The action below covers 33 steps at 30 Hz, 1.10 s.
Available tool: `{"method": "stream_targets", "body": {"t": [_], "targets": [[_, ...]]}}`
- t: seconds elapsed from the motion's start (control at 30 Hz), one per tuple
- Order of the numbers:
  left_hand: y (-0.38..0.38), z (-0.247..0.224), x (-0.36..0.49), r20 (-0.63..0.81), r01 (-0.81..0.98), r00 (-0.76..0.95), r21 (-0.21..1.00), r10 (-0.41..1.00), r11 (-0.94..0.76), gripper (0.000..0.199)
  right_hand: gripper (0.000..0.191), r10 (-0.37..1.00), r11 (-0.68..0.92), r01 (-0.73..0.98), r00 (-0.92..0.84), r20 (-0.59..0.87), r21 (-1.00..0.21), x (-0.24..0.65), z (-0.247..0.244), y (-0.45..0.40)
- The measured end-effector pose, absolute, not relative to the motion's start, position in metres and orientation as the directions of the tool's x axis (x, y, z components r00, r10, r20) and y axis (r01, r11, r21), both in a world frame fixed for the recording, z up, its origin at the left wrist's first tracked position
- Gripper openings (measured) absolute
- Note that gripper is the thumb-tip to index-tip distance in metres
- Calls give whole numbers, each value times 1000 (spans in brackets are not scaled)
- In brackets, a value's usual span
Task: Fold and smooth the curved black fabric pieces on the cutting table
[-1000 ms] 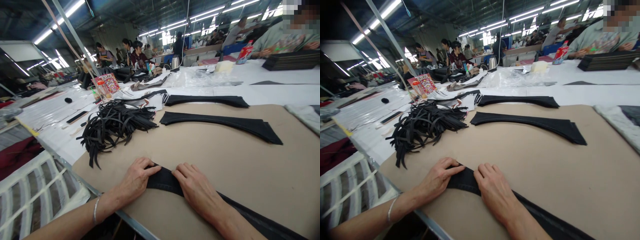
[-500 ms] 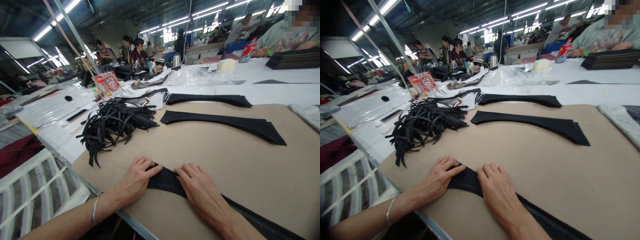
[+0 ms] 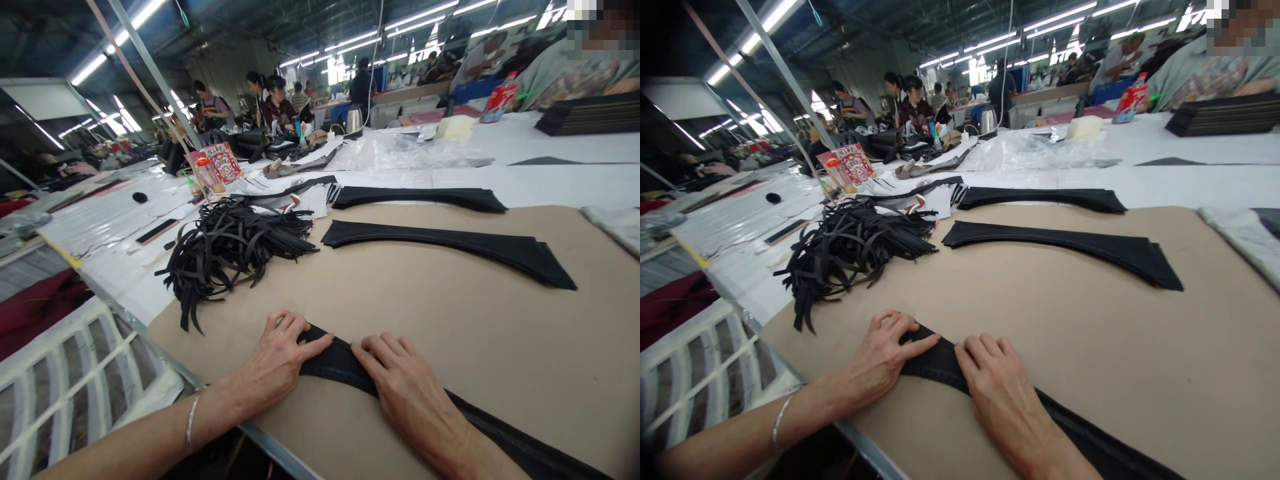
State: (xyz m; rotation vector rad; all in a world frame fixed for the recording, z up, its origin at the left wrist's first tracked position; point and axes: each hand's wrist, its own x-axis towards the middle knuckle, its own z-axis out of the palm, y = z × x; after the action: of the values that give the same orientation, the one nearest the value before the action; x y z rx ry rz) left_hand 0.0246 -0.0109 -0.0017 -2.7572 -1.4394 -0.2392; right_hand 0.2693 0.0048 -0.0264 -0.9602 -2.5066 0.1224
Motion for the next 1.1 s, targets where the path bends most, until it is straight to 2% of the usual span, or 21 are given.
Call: {"method": "stream_targets", "body": {"t": [0.13,0.23,0.43,0.53,0.67,0.97,1.1], "targets": [[-12,-2,28,161,831,538,63,827,-553,51,38,679,731,629,-635,369,-263,276,-26,4],[-12,0,32,197,834,521,90,831,-544,50,30,691,715,659,-615,380,-234,278,-26,4],[-9,0,50,223,758,550,271,805,-593,41,27,676,725,652,-615,406,-220,276,-27,5],[-9,-6,58,226,734,555,320,800,-599,37,27,670,723,659,-594,445,-208,273,-27,3],[-10,-11,59,205,730,571,317,795,-605,36,27,676,717,667,-594,437,-202,272,-26,-1],[-12,-10,59,189,725,588,308,787,-616,41,34,714,696,662,-596,368,-279,292,-23,-5],[-14,-8,62,181,736,587,287,789,-613,45,23,749,662,687,-585,312,-299,300,-19,-4]]}}
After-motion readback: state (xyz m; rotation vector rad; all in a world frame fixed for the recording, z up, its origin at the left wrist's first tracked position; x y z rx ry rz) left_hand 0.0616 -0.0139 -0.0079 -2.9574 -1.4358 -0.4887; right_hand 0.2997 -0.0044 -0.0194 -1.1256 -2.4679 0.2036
